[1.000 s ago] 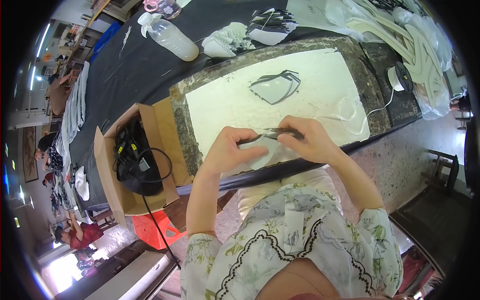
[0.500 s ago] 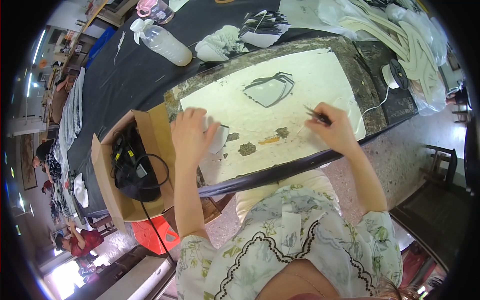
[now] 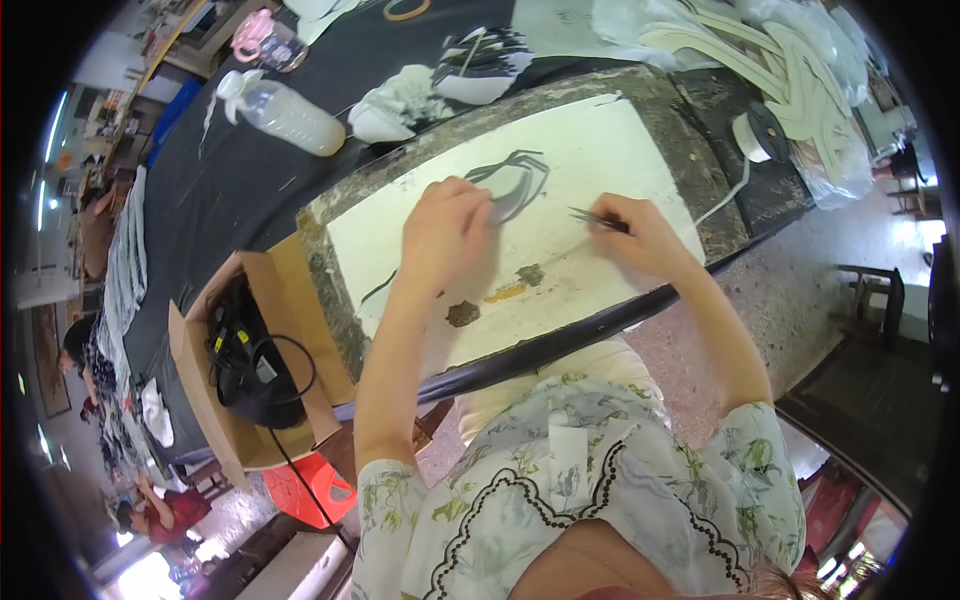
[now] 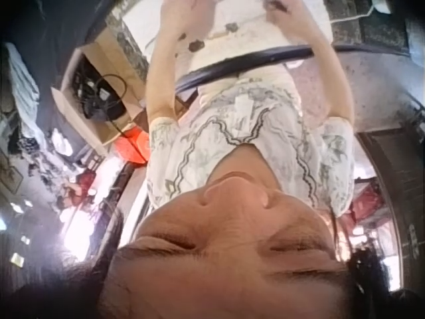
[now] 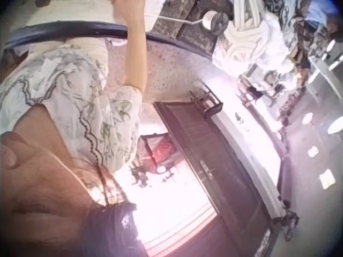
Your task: Trimming excess material and loose threads from shoe upper components using snip tools.
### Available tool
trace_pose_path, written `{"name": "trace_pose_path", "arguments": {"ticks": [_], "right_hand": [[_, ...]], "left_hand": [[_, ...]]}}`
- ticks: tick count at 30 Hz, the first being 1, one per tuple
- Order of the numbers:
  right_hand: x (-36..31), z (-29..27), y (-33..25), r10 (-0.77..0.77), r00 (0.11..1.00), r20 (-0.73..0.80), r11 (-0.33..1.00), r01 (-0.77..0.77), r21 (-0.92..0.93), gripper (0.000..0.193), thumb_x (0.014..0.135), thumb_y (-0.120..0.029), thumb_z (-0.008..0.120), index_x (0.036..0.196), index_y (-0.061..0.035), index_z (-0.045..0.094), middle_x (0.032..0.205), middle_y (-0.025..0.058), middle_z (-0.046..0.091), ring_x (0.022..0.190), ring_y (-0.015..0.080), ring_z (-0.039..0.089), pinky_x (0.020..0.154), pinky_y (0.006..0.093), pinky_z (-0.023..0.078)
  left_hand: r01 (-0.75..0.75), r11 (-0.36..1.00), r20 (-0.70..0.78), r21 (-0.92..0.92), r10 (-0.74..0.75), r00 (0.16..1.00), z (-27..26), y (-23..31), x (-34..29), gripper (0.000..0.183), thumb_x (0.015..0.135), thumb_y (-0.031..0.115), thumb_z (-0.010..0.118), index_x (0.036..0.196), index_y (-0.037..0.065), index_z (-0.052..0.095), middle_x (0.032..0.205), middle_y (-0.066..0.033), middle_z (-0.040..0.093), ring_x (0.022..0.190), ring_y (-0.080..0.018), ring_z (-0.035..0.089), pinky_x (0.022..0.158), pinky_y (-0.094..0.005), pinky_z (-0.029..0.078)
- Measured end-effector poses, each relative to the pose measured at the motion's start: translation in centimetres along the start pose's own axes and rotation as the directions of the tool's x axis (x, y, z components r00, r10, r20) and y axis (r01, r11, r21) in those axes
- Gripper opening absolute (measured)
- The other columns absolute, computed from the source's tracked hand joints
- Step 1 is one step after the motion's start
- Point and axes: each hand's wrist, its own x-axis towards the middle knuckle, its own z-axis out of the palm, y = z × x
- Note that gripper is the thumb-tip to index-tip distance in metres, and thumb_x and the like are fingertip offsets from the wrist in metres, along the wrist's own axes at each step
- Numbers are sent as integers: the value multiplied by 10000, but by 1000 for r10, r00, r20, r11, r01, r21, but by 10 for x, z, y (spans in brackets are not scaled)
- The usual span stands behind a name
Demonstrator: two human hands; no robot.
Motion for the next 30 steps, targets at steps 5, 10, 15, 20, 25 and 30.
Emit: {"name": "trace_pose_path", "arguments": {"ticks": [5, 10, 15, 20, 25, 30], "right_hand": [[13, 27, -62, -24, 970, 242, 905, -82, 418, 104, 899, -16, 581, 866, 11, 676, 696, -7, 610, 574, 47, 529, 548, 197, 436], [19, 58, -85, -221, 933, 284, 797, 5, 604, 113, 917, -72, 613, 888, 11, 685, 689, -5, 626, 551, 46, 532, 505, 193, 407], [32, 63, -75, 35, 975, 220, 719, -178, 672, 163, 920, -120, 635, 994, 20, 676, 723, 16, 632, 584, 35, 527, 493, 180, 367], [39, 33, -46, 205, 943, 261, 543, -332, 771, 301, 941, -184, 588, 1092, 72, 632, 836, 77, 665, 649, 80, 589, 485, 181, 405], [46, 28, -33, 155, 926, 344, 457, -376, 806, 409, 959, -197, 471, 1218, 111, 550, 1110, 225, 660, 925, 216, 684, 660, 218, 527], [47, 25, -30, -22, 934, 356, 336, -328, 883, 532, 912, -191, 389, 1300, 168, 448, 1281, 306, 553, 1181, 344, 588, 991, 316, 456]], "left_hand": [[-171, 929, -459, 329, 316, 830, 0, 11, -8, 146, 800, 98, 659, 932, 40, 674, 975, -73, 638, 837, -272, 629, 751, -391, 507], [-274, 882, -302, 382, 400, 866, 5, 30, -76, 252, 725, 65, 680, 976, 48, 670, 999, -77, 635, 867, -264, 625, 774, -402, 505], [-258, 916, -188, 306, 324, 927, 19, 28, -107, 289, 699, 36, 675, 988, 28, 672, 1008, -72, 638, 913, -251, 614, 794, -392, 502], [-204, 944, -226, 260, 265, 937, 18, 29, -103, 277, 714, 40, 697, 990, 30, 673, 989, -66, 643, 915, -249, 611, 791, -380, 499], [-179, 953, -238, 246, 238, 942, 21, 24, -108, 301, 713, 29, 724, 1011, 52, 689, 1000, -62, 657, 914, -262, 625, 782, -371, 511], [-178, 957, -241, 229, 233, 942, 21, 26, -107, 315, 706, 20, 728, 1016, 53, 687, 1000, -61, 657, 909, -261, 626, 779, -369, 512]]}}
